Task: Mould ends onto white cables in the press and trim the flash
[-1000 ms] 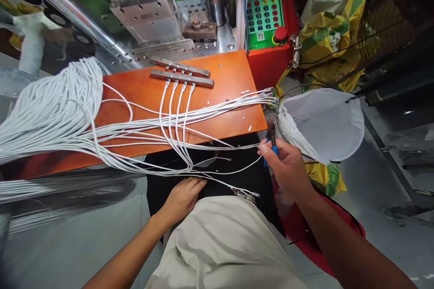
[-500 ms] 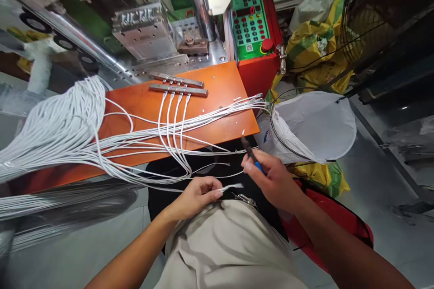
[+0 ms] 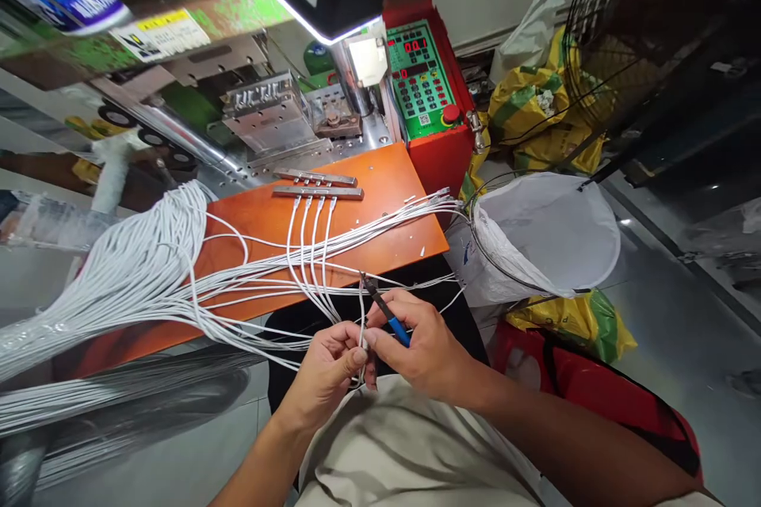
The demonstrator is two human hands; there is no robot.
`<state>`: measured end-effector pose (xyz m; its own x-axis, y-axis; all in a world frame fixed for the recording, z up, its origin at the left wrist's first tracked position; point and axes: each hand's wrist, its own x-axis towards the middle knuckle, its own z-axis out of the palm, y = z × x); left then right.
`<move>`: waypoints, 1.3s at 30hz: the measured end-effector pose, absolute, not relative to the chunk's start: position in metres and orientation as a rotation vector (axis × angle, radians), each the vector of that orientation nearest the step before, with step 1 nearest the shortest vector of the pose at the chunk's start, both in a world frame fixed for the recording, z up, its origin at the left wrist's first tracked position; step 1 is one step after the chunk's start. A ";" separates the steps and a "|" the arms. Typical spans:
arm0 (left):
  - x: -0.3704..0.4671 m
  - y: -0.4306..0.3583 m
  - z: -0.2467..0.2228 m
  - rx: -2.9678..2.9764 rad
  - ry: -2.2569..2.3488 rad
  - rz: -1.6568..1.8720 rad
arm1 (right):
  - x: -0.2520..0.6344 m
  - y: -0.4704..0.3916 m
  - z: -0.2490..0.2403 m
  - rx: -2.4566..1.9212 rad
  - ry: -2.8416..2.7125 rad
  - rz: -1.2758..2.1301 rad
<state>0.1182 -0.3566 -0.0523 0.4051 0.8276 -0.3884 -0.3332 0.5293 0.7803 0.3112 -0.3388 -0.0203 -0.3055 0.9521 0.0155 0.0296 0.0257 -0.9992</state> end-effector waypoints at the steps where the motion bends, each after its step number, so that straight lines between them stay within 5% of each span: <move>1: 0.117 -0.357 -0.053 0.688 0.859 0.794 | 0.311 -0.339 -0.019 -1.047 -1.473 1.406; 10: 0.111 -0.362 -0.031 1.462 1.210 1.225 | 0.304 -0.332 -0.006 -0.946 -1.478 1.353; 20: 0.115 -0.334 -0.016 0.687 0.989 1.182 | 0.294 -0.321 -0.011 -1.083 -1.398 1.436; 31: 0.117 -0.337 -0.024 0.608 1.030 1.364 | 0.295 -0.340 -0.022 -1.218 -2.199 0.493; 39: 0.120 -0.339 -0.030 0.779 1.073 1.482 | 0.295 -0.335 -0.014 -1.265 -2.314 0.264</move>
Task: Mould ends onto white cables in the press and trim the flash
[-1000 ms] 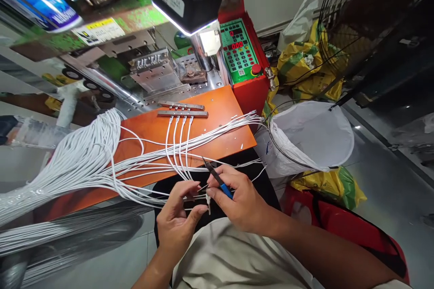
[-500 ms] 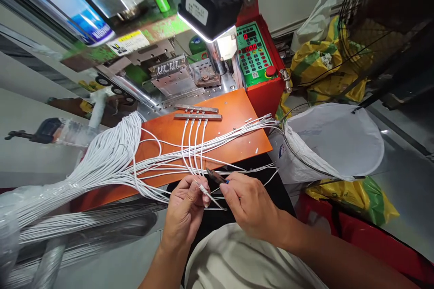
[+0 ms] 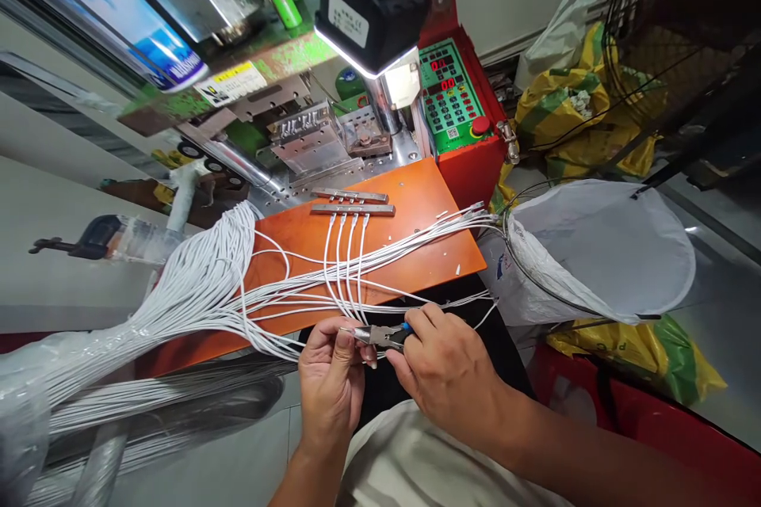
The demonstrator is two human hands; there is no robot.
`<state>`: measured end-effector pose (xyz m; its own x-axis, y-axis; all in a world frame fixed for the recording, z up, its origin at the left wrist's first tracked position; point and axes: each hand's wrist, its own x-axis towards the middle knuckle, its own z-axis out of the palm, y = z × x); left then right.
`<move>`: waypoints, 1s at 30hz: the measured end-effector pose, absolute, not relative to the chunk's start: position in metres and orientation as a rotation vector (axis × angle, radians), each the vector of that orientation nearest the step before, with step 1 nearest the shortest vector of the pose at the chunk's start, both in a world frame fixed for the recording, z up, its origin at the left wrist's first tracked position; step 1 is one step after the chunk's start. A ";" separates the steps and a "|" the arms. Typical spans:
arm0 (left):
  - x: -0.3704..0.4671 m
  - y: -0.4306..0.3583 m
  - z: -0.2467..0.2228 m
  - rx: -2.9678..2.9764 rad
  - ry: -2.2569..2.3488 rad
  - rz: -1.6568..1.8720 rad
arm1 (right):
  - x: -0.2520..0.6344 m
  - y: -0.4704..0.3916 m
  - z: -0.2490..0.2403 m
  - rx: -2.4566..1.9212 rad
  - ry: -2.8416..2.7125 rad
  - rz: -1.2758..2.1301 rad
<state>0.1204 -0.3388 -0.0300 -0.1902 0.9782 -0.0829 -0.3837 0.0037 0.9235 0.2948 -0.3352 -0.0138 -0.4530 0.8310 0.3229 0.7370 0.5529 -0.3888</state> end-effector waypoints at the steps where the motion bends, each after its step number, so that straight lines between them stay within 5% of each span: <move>1: 0.121 -0.339 -0.030 0.782 1.073 1.487 | 0.295 -0.334 -0.013 -1.258 -2.324 0.256; 18: 0.127 -0.335 -0.022 0.716 0.993 1.440 | 0.308 -0.328 -0.027 -1.112 -2.207 0.698; 24: 0.123 -0.331 -0.022 0.686 0.932 1.412 | 0.316 -0.326 -0.016 -1.193 -2.300 0.409; 30: 0.118 -0.332 -0.031 0.744 0.874 1.371 | 0.316 -0.329 -0.011 -1.184 -2.338 0.477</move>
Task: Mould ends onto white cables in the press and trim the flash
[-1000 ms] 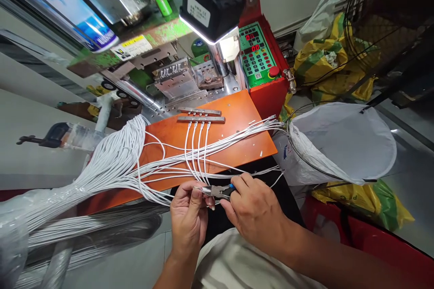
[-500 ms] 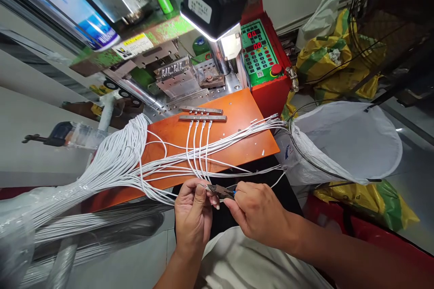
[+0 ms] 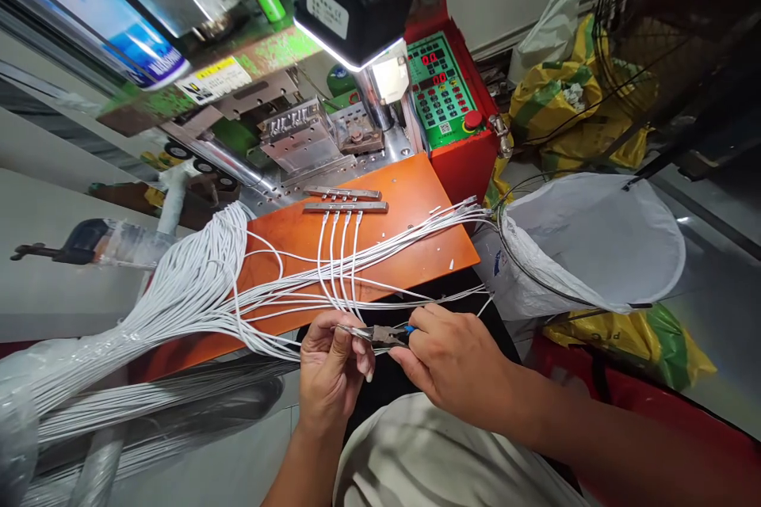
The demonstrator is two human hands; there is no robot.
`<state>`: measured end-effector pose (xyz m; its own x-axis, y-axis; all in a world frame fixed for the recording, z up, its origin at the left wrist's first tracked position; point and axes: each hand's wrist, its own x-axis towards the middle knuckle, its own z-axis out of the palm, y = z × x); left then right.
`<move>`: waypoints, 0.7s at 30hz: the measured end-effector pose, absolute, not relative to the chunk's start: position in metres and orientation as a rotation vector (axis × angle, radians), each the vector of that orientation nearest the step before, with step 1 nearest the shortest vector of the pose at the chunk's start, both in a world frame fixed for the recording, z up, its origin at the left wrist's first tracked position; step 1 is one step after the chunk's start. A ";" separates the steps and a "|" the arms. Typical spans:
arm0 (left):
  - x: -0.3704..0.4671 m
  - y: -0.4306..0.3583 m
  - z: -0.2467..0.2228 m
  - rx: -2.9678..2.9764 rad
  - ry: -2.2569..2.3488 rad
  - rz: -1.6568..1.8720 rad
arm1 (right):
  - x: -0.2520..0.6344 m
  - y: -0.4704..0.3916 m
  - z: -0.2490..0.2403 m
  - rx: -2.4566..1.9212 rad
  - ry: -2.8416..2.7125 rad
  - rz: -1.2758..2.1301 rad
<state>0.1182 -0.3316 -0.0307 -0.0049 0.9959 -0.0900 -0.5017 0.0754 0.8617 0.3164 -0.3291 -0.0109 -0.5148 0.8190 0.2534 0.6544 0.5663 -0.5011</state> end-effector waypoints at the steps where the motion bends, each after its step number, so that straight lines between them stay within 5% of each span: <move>1: 0.117 -0.331 -0.031 0.760 0.878 1.366 | 0.317 -0.329 -0.011 -1.182 -2.347 0.485; 14: 0.117 -0.333 -0.031 0.979 1.291 1.426 | 0.313 -0.326 -0.013 -1.191 -2.392 0.203; 21: 0.115 -0.334 -0.020 0.885 1.191 1.143 | 0.313 -0.333 -0.021 -1.240 -2.300 0.246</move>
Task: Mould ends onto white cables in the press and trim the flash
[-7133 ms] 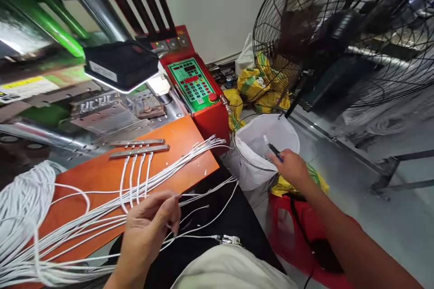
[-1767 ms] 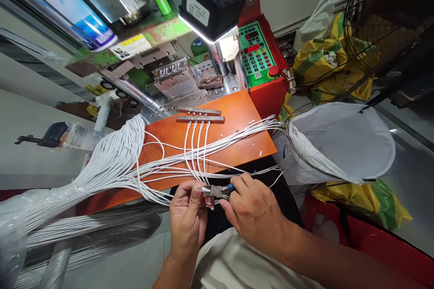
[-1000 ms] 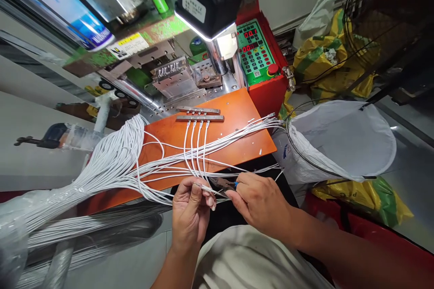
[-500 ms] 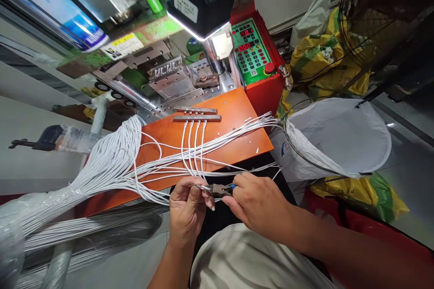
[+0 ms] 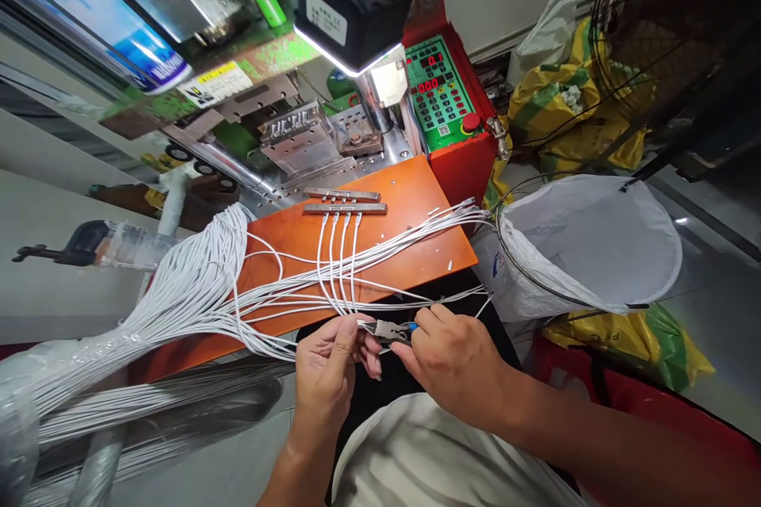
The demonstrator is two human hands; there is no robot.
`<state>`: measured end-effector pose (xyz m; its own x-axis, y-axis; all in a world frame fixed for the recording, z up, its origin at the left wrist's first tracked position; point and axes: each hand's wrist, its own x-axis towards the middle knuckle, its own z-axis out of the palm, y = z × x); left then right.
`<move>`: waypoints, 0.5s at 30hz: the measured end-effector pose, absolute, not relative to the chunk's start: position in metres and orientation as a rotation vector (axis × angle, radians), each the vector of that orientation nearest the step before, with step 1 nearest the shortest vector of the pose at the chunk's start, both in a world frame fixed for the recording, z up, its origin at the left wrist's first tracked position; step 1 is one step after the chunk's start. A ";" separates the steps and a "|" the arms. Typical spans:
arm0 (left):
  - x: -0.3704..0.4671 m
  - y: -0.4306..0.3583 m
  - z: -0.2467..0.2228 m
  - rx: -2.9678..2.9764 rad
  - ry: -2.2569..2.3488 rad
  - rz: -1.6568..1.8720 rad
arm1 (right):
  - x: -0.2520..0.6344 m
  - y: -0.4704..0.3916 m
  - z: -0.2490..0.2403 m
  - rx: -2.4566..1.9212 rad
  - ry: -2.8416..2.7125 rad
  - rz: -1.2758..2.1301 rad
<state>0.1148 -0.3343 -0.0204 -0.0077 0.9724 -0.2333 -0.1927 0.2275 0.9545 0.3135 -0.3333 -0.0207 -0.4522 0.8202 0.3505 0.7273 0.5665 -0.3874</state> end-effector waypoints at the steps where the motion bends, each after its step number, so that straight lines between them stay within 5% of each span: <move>1: 0.115 -0.334 -0.020 0.882 1.185 1.154 | 0.314 -0.334 -0.021 -1.246 -2.287 0.302; 15: 0.132 -0.352 -0.046 1.408 1.512 1.529 | 0.296 -0.344 -0.018 -1.413 -2.180 0.188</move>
